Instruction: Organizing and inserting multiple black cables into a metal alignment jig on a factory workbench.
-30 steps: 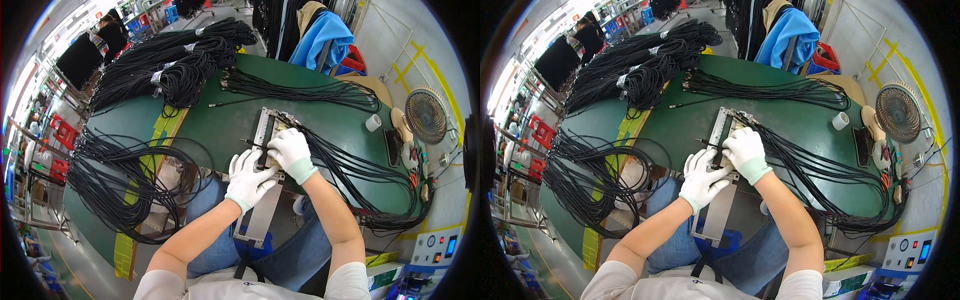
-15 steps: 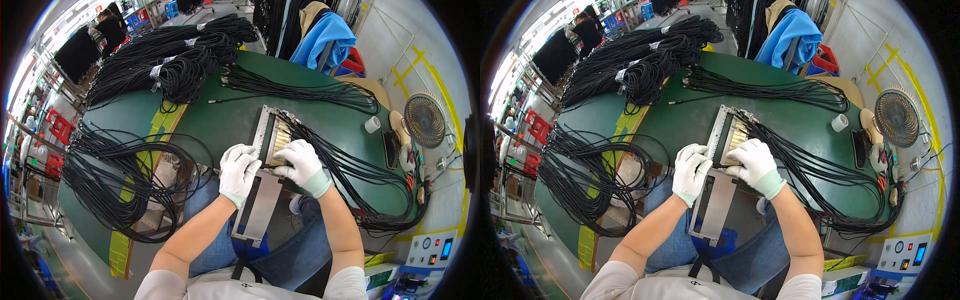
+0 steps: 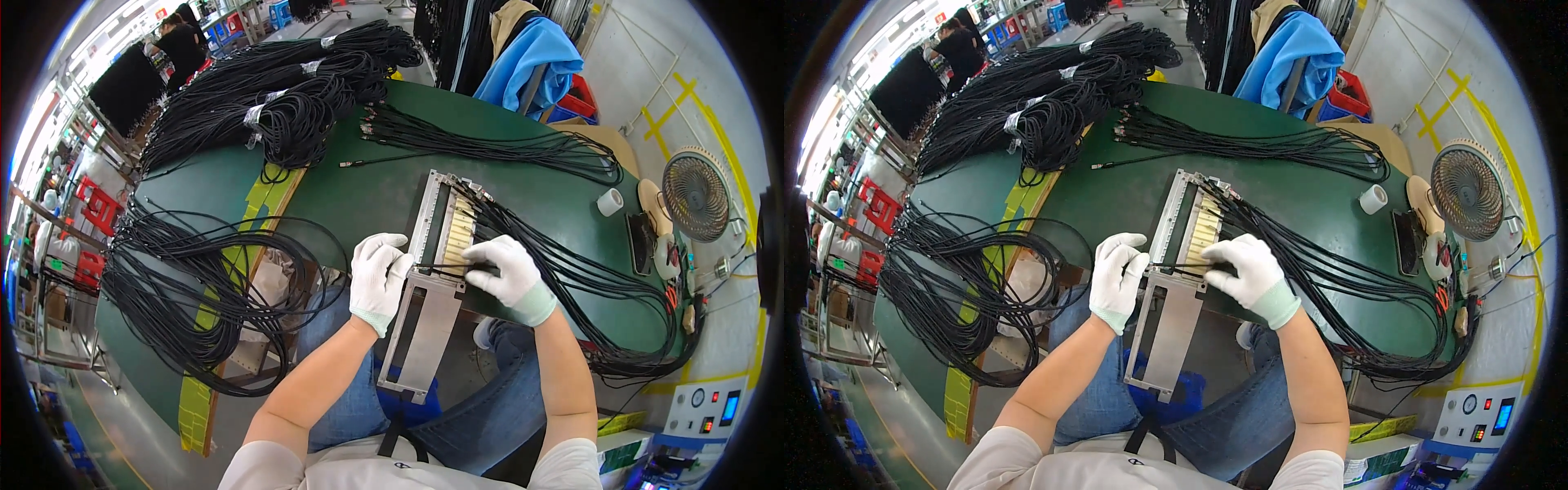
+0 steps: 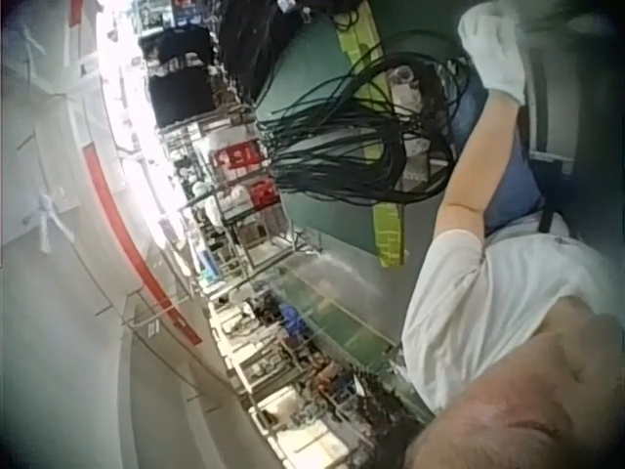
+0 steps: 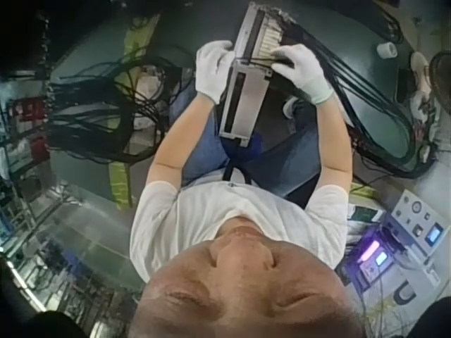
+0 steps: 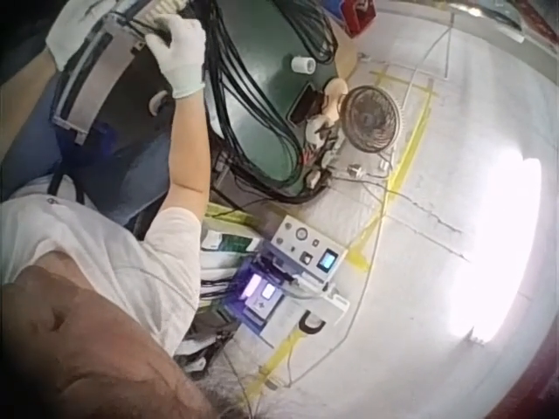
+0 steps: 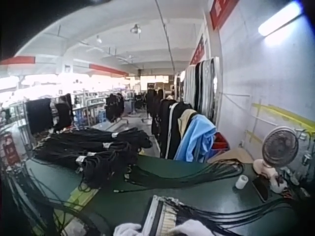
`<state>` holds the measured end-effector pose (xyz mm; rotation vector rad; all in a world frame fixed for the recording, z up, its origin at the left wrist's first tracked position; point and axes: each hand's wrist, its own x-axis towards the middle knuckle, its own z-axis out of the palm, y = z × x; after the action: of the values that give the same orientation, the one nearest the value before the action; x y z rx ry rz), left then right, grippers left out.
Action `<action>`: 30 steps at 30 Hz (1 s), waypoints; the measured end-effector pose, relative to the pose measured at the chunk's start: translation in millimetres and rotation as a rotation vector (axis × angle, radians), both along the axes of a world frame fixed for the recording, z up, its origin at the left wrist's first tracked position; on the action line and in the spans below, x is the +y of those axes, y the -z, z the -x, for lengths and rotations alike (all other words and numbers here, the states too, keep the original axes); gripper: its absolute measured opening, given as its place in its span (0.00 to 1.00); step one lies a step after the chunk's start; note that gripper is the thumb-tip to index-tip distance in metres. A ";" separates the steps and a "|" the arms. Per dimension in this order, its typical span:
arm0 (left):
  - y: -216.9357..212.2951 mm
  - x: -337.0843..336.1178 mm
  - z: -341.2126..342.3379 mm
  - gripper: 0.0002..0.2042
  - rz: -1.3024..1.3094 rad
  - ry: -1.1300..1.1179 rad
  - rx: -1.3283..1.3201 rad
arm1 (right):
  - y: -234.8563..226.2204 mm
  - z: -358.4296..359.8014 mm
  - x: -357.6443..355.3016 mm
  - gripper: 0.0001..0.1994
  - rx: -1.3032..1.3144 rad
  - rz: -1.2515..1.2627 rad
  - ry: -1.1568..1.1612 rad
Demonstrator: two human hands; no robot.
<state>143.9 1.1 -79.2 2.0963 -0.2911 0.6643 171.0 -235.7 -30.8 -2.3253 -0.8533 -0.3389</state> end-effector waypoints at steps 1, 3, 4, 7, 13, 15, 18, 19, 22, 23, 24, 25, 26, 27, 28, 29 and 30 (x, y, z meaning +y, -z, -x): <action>0.3 0.8 0.2 0.06 -0.017 0.000 -0.005 | 0.4 2.9 4.0 0.08 0.104 -0.116 -0.055; 1.3 0.1 0.8 0.05 -0.006 0.005 -0.002 | 2.7 2.2 3.4 0.08 0.108 -0.037 -0.074; 1.9 -0.2 1.3 0.04 0.005 0.009 0.000 | 0.3 3.2 4.8 0.08 0.078 -0.006 -0.050; 3.2 0.3 1.3 0.07 -0.034 0.009 0.061 | 1.1 -0.7 2.0 0.07 0.041 0.011 -0.035; 10.3 0.4 -2.5 0.09 -0.090 -0.019 0.022 | 0.8 -1.5 2.9 0.08 -0.122 0.144 0.059; 10.6 -0.1 -2.6 0.09 -0.107 -0.023 0.032 | 2.6 -2.1 3.0 0.07 -0.140 0.172 0.064; 12.3 0.7 -3.0 0.09 -0.130 -0.019 0.052 | 3.7 -2.5 2.6 0.06 -0.173 0.233 0.069; 12.9 1.0 -3.2 0.09 -0.136 -0.011 0.062 | 3.9 -2.6 2.3 0.06 -0.189 0.266 0.070; 12.8 0.1 -2.2 0.10 -0.132 -0.004 0.084 | 3.7 -1.6 1.4 0.05 -0.200 0.297 0.077; 12.8 0.2 -2.1 0.10 -0.133 -0.005 0.085 | 3.7 -1.4 1.6 0.05 -0.200 0.297 0.076; 12.8 0.4 -2.2 0.10 -0.125 -0.003 0.088 | 3.7 -1.1 1.8 0.05 -0.196 0.306 0.082; 12.8 0.6 -2.2 0.10 -0.118 -0.001 0.090 | 3.6 -0.9 2.0 0.05 -0.192 0.315 0.088; 13.0 0.6 -2.4 0.10 -0.118 -0.001 0.090 | 3.4 -0.8 2.2 0.05 -0.192 0.315 0.087; 13.2 0.7 -2.5 0.10 -0.116 -0.001 0.080 | 3.0 -0.8 2.4 0.05 -0.190 0.306 0.081; 13.3 0.8 -2.6 0.10 -0.115 -0.001 0.070 | 2.5 -0.7 2.7 0.05 -0.189 0.297 0.074; 13.6 0.6 -2.9 0.10 -0.114 -0.001 0.070 | 1.7 -0.4 2.7 0.05 -0.189 0.298 0.075; 13.8 0.5 -3.2 0.10 -0.117 0.007 0.091 | 0.6 0.0 2.8 0.05 -0.158 0.274 0.076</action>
<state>147.1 1.7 -93.1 2.2294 -0.2924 0.5571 171.0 -233.0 -31.4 -2.6172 -0.9386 -0.4688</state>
